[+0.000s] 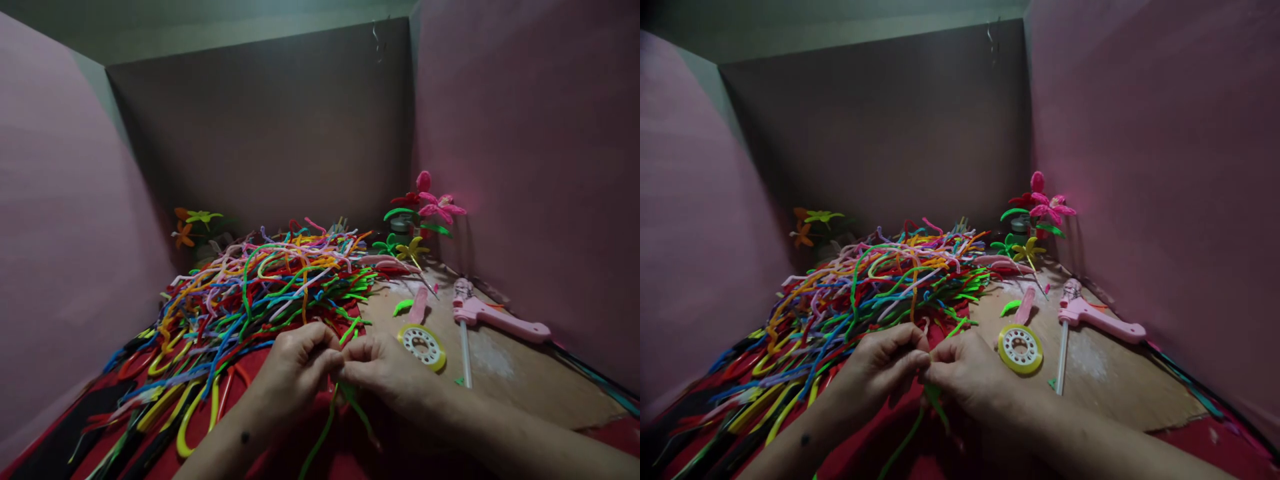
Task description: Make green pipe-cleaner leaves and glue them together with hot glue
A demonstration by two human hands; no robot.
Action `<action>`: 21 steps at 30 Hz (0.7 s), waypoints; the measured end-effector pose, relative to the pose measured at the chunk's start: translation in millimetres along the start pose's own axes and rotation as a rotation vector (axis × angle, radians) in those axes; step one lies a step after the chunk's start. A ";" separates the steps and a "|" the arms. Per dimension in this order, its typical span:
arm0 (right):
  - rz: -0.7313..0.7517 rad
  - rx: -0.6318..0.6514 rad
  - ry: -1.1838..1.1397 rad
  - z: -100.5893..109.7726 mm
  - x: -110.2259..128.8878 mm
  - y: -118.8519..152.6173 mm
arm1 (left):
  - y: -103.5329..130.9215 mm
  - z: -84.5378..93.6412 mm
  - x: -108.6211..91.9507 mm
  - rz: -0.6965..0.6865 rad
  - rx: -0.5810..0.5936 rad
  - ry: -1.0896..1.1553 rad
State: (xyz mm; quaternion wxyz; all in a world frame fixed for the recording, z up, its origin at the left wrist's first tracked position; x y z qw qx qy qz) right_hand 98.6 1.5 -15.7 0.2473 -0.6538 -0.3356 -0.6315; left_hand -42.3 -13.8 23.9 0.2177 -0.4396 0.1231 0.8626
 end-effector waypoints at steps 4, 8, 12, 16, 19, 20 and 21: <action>-0.101 0.032 -0.036 -4.5 2.0 2.0 | 0.7 2.5 3.0 -0.030 -0.016 -0.209; -0.103 0.057 -0.095 -5.2 4.2 3.7 | -0.6 4.4 6.0 0.016 0.054 -0.196; -0.094 0.049 -0.044 -3.1 3.6 4.6 | -0.5 1.2 3.4 0.055 0.086 -0.074; -0.079 0.045 -0.119 0.6 -1.1 3.9 | -3.0 -2.1 -0.3 0.090 0.020 0.045; 0.017 -0.020 -0.227 5.6 -1.8 2.8 | -6.9 0.7 1.7 0.134 -0.035 0.263; 0.049 -0.061 -0.265 7.7 -1.5 2.1 | -8.0 2.1 3.3 0.142 -0.056 0.323; 0.076 -0.097 -0.307 9.9 -1.1 1.2 | -8.9 3.2 5.0 0.147 -0.071 0.364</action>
Point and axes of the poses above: each hand's wrist, its own y-axis away from the middle knuckle, its own z-axis out of the back of the hand, x = y × z, the point moved 1 cm from there along -y, towards the middle knuckle, and after that the axes turned 15 degrees about x, right-handed, at the moved point
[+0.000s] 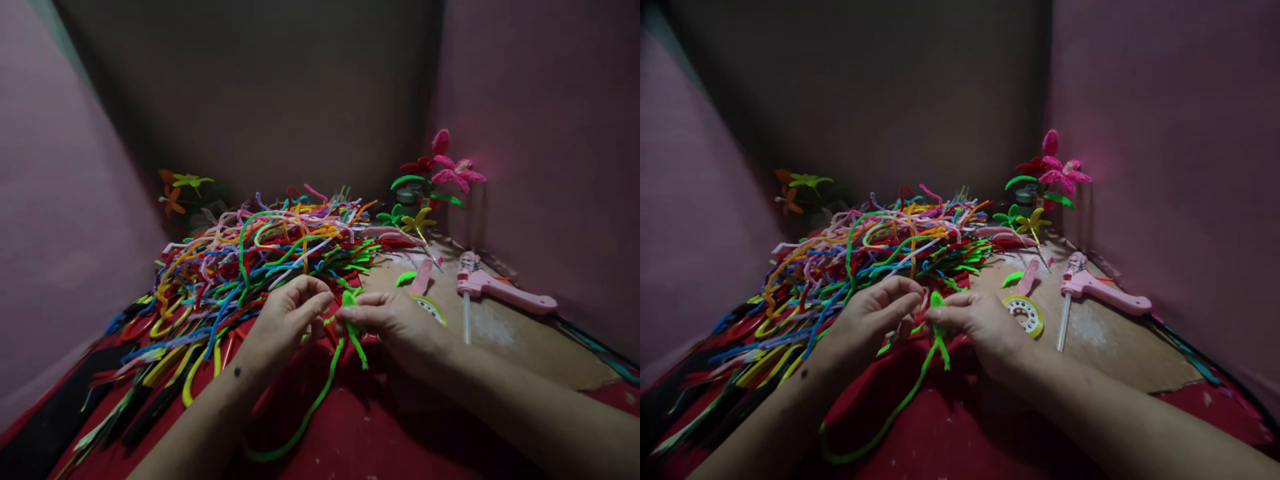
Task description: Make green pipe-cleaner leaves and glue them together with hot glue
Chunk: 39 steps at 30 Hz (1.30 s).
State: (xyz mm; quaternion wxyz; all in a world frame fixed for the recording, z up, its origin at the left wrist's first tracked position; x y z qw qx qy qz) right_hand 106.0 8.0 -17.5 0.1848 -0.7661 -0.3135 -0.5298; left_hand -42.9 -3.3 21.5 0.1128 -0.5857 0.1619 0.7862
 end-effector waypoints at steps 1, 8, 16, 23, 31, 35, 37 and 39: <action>0.033 -0.033 -0.039 1.7 0.9 -1.3 | -1.1 0.8 1.4 0.005 0.001 0.027; 0.152 -0.060 -0.183 2.3 -0.2 -7.5 | -4.6 -13.8 11.2 0.055 0.111 0.152; 0.157 -0.001 -0.261 -0.8 -3.0 -7.4 | -4.8 -17.4 14.7 0.058 0.192 0.217; 0.174 -0.011 -0.046 2.3 4.4 -4.6 | 0.2 -13.8 6.7 0.073 0.195 0.161; 0.183 -0.060 0.001 1.4 4.5 -4.2 | -0.6 -10.8 12.9 0.045 0.231 0.198; 0.203 -0.065 -0.116 6.1 5.9 -7.4 | -0.5 -8.1 9.5 -0.003 0.150 0.131; 0.207 -0.072 -0.157 8.5 6.9 -8.8 | 0.9 -7.5 6.3 -0.107 0.029 0.029; 0.187 -0.095 -0.197 9.6 7.5 -9.3 | 2.9 -8.4 4.9 -0.250 -0.013 -0.130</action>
Point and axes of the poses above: each hand's wrist, its own y-axis away from the middle knuckle, its own z-axis out of the back of the hand, x = y × z, the point moved 1 cm from there along -y, towards the middle knuckle, and after that the axes turned 15 degrees about x, right-handed, at the moved point
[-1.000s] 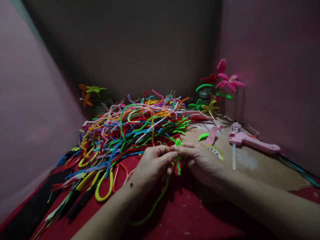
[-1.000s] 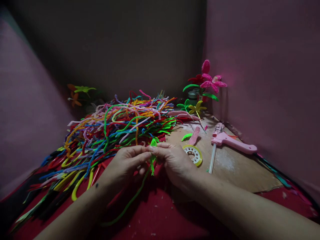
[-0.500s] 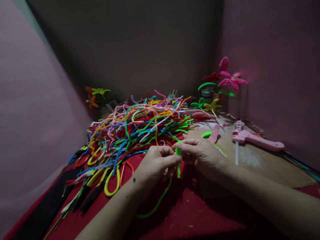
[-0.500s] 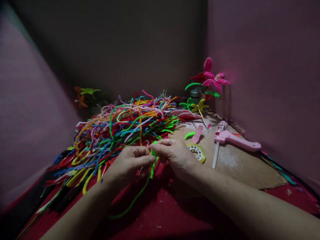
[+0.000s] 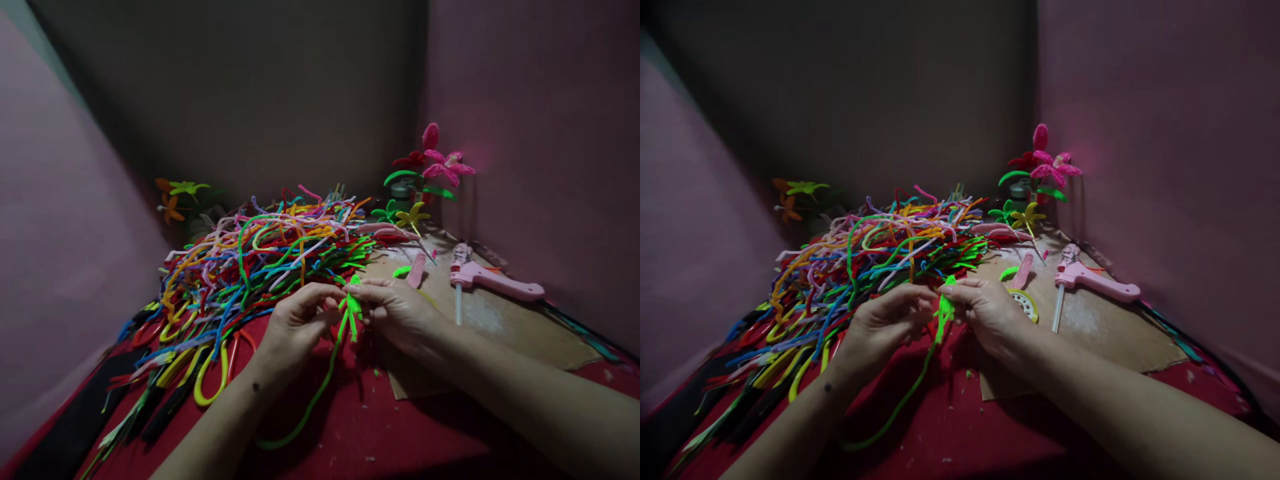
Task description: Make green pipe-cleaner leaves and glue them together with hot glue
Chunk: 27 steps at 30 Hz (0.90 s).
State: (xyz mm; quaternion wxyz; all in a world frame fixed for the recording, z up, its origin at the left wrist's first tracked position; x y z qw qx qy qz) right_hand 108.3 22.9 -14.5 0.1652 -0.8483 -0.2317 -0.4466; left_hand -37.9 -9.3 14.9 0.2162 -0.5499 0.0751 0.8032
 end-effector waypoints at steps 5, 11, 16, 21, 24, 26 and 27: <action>-0.038 -0.029 -0.044 -0.9 -1.0 1.4 | 4.8 -3.6 8.6 -0.229 0.129 -0.529; -0.015 0.013 -0.019 -2.7 -0.9 2.8 | 5.2 -0.5 5.4 -0.192 0.186 -0.463; -0.025 0.002 0.063 -0.2 -3.1 2.8 | 5.6 1.1 -6.8 -0.098 0.217 -0.291; -0.008 -0.029 0.218 3.9 -7.2 4.0 | 7.3 -2.0 -6.6 -0.101 0.075 -0.428; 0.022 -0.041 0.320 2.9 -5.9 5.0 | 8.2 -6.1 -5.9 -0.170 -0.029 -0.607; 0.039 -0.045 0.390 1.3 -4.0 5.4 | 8.8 -8.8 -6.0 -0.202 -0.060 -0.693; 0.041 -0.046 0.420 0.4 -3.0 5.6 | 9.1 -10.0 -6.2 -0.215 -0.061 -0.726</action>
Point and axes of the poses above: each hand's wrist, its own y-axis away from the middle knuckle, its own z-axis out of the back of the hand, x = y × z, the point moved 1 cm from there along -y, towards the middle knuckle, and after that the axes turned 15 degrees about x, right-handed, at the moved point
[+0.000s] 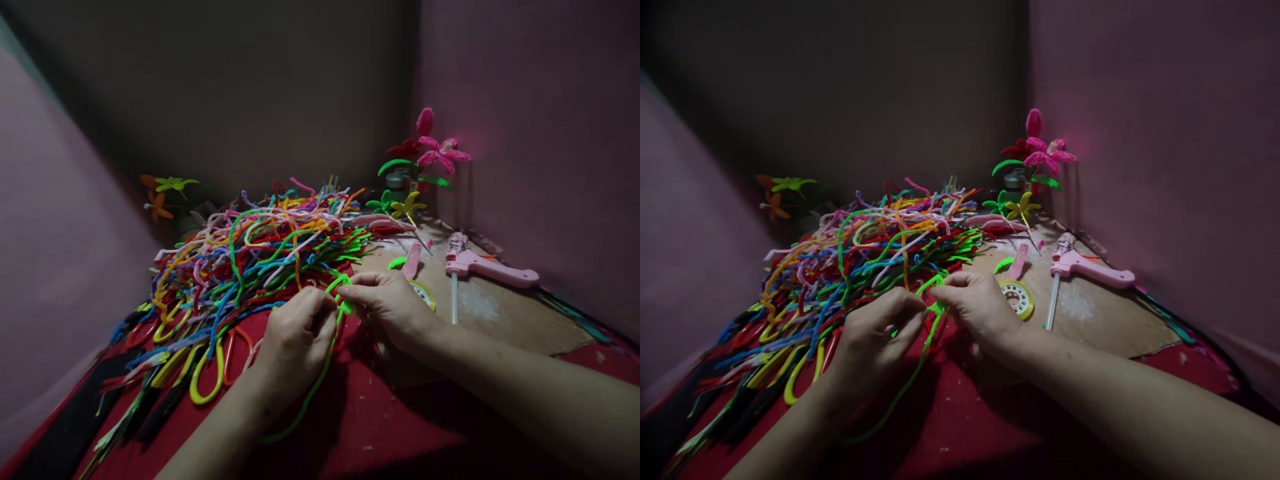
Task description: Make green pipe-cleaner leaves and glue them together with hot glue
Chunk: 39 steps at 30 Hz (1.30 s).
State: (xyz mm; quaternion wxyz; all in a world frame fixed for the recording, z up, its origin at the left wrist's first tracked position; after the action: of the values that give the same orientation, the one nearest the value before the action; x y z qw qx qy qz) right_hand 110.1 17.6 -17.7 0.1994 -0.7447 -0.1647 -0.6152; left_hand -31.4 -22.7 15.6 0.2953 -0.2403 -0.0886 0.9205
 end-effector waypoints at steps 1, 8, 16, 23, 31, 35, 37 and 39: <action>-0.002 -0.001 0.024 -0.4 1.3 0.3 | 0.3 -0.7 -0.8 -0.012 0.001 -0.028; -0.028 -0.036 0.118 -3.6 6.5 3.1 | 2.2 -7.3 -0.4 -0.095 0.007 -0.180; -0.061 -0.047 0.134 -4.3 7.2 2.3 | 4.7 -17.7 5.1 -0.099 0.051 -0.391; -0.067 -0.072 0.175 -3.8 7.7 1.4 | 4.4 -16.7 -1.3 -0.099 0.119 -0.530; -0.059 -0.059 0.229 -2.1 1.9 -1.4 | 3.9 -19.8 -12.2 -0.206 0.098 -0.691; -0.071 -0.056 0.216 -2.1 2.6 -1.0 | 3.8 -22.3 -12.6 -0.195 0.136 -0.713; -0.071 -0.051 0.219 -2.1 4.3 -0.7 | 4.6 -22.4 -12.9 -0.193 0.145 -0.724; -0.072 -0.047 0.239 -2.1 6.5 -0.2 | 5.4 -21.5 -13.0 -0.193 0.135 -0.741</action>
State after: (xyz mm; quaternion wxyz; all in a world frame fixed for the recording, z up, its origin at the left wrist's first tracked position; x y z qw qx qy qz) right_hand 109.5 16.7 -11.0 0.1782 -0.6641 -0.1519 -0.7100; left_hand -14.3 -34.2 0.4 0.3439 0.1379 -0.1505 0.9166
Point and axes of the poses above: each hand's wrist, its own y-axis away from the middle knuckle, its own z-axis out of the back of the hand, x = y × z, the point moved 1 cm from there along -y, towards the middle knuckle, and after that the axes turned 15 degrees about x, right-handed, at the moved point
